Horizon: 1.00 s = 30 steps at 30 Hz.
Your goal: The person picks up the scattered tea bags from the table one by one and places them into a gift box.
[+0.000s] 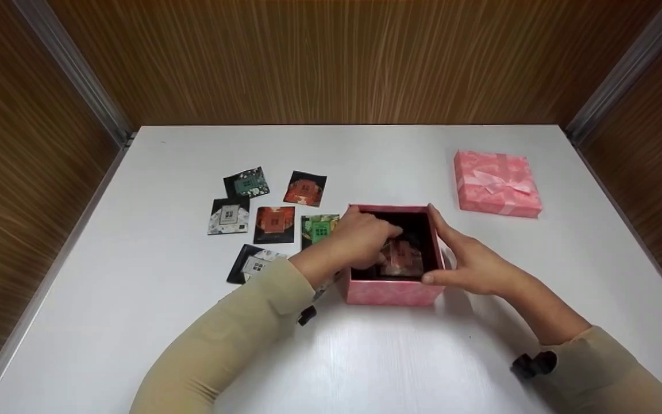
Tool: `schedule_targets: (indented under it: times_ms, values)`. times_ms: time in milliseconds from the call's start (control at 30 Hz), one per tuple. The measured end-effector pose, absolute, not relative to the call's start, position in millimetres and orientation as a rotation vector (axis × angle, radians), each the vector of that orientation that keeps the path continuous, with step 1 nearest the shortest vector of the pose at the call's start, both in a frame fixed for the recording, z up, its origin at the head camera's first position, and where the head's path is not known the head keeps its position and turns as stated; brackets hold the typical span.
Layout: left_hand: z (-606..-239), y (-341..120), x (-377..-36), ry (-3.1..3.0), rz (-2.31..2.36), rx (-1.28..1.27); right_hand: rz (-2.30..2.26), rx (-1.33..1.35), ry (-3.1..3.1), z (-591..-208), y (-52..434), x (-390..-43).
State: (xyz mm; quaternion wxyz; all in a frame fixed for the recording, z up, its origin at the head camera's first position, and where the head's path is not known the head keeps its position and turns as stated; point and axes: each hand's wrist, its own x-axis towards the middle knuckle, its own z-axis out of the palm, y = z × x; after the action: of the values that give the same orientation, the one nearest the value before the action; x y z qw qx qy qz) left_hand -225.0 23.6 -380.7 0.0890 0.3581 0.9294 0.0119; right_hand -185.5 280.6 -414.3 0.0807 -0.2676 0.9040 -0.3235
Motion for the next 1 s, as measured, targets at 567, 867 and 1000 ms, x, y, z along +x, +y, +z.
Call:
schedule_targets:
  times_ms: [567,867,1000]
  values:
    - [-338.5,-40.8,-241.5,2.645,1.181,1.008,-0.96,-0.79,2.713,-413.0,280.0,-185.3]
    - [-335.4,-133.7,-268.3,2.75,1.541,0.633,-0.945,-0.788,2.713,-411.9,279.2,-186.5]
    - [-354.2,-172.4,-276.4,2.786,1.541,0.49,-0.951,-0.79,2.706,-413.2,278.7,-185.5]
